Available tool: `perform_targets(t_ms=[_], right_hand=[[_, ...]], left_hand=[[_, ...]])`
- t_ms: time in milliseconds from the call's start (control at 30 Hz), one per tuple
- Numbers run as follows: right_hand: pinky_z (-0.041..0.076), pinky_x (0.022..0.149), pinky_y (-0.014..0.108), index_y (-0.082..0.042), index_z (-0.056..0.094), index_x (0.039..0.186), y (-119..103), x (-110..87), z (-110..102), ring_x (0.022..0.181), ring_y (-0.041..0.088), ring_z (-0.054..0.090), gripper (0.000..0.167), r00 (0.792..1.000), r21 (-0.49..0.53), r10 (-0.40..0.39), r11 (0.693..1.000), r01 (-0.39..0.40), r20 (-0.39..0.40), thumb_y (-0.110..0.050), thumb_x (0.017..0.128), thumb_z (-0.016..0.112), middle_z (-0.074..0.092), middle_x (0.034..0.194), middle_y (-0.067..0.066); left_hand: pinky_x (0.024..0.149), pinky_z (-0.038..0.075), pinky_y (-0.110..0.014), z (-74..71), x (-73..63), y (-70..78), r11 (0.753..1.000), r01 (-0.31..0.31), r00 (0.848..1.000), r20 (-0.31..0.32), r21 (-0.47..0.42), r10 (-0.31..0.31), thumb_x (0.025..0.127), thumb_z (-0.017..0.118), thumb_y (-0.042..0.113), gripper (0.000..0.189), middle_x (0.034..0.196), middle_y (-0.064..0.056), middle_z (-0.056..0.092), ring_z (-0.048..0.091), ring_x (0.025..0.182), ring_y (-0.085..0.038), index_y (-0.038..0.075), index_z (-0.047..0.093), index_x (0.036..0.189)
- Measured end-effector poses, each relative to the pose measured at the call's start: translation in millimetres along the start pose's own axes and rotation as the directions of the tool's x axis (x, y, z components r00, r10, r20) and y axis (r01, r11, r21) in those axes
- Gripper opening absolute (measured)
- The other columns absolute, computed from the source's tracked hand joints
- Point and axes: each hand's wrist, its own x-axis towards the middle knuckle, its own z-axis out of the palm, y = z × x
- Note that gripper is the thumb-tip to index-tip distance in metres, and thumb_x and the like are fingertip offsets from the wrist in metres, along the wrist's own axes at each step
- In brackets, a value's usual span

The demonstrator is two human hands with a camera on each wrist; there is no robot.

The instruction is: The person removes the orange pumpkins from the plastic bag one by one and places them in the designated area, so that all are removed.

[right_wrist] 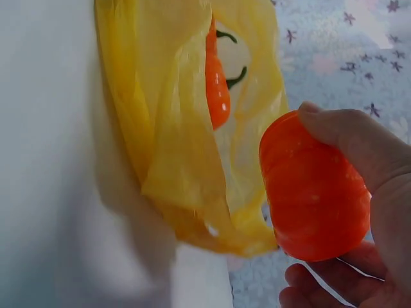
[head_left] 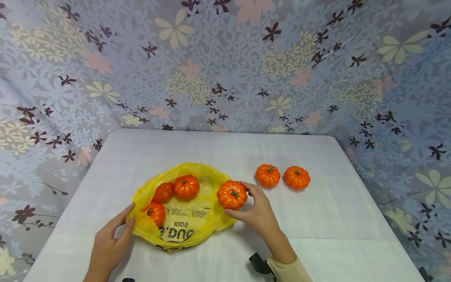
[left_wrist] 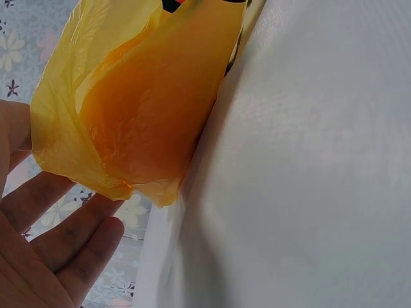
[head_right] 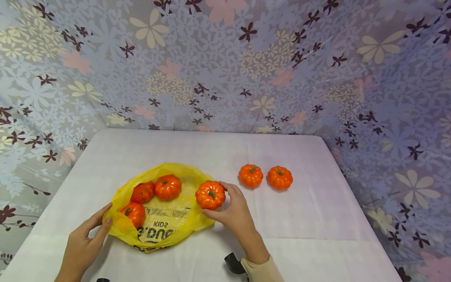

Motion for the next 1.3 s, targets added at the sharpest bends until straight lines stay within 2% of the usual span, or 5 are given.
perform_targets(t_ms=[233, 533, 933, 1133, 1300], right_hand=[[0.044, 0.103, 0.055, -0.013, 0.058, 0.138, 16.4, -6.4, -18.5, 0.122, 0.025, 0.053, 0.089, 0.998, -0.026, 0.034, 0.999, -0.035, -0.049, -0.037, 0.062, 0.098, 0.055, 0.138, 0.004], [0.046, 0.099, 0.054, -0.007, 0.056, 0.138, 35.2, -13.5, -40.5, 0.117, 0.029, 0.055, 0.089, 0.992, -0.068, 0.065, 0.995, -0.073, -0.110, -0.034, 0.064, 0.098, 0.058, 0.130, 0.010], [0.041, 0.105, 0.056, -0.004, 0.052, 0.141, 59.0, -23.7, -63.9, 0.123, 0.033, 0.051, 0.090, 0.977, -0.056, 0.157, 0.984, -0.167, -0.147, -0.036, 0.069, 0.095, 0.052, 0.137, 0.015], [0.040, 0.107, 0.057, 0.000, 0.046, 0.146, 71.0, -31.5, -81.0, 0.126, 0.037, 0.048, 0.094, 0.958, -0.066, 0.237, 0.966, -0.250, -0.163, -0.038, 0.073, 0.092, 0.049, 0.140, 0.018], [0.038, 0.107, 0.059, 0.003, 0.042, 0.147, 78.3, -36.1, -95.4, 0.128, 0.041, 0.045, 0.099, 0.937, -0.089, 0.293, 0.945, -0.314, -0.191, -0.040, 0.073, 0.092, 0.047, 0.143, 0.023]], left_hand=[[0.091, 0.028, 0.000, 0.8, -0.4, 0.2, 1.000, -0.009, 1.000, -0.005, 0.000, 0.009, 0.099, 0.067, 0.021, 0.037, 0.127, -0.005, 0.069, 0.062, 0.096, -0.006, 0.018, 0.066, 0.136], [0.091, 0.029, 0.001, 2.2, 0.4, 0.4, 1.000, -0.017, 1.000, -0.011, -0.004, 0.017, 0.099, 0.068, 0.021, 0.038, 0.126, -0.005, 0.069, 0.061, 0.096, -0.002, 0.017, 0.066, 0.136], [0.092, 0.029, 0.000, 5.5, -0.5, -2.3, 1.000, -0.025, 1.000, -0.014, -0.012, 0.024, 0.098, 0.068, 0.019, 0.037, 0.127, -0.004, 0.068, 0.060, 0.095, -0.002, 0.017, 0.067, 0.136], [0.091, 0.028, 0.000, 5.7, -0.8, -1.8, 1.000, -0.016, 1.000, -0.008, -0.005, 0.016, 0.099, 0.067, 0.020, 0.037, 0.127, -0.004, 0.068, 0.061, 0.096, -0.003, 0.018, 0.066, 0.136], [0.091, 0.030, 0.000, 5.0, -0.5, -2.2, 0.999, -0.029, 0.999, -0.015, -0.017, 0.028, 0.098, 0.068, 0.018, 0.037, 0.126, -0.004, 0.069, 0.060, 0.095, 0.001, 0.018, 0.067, 0.135]])
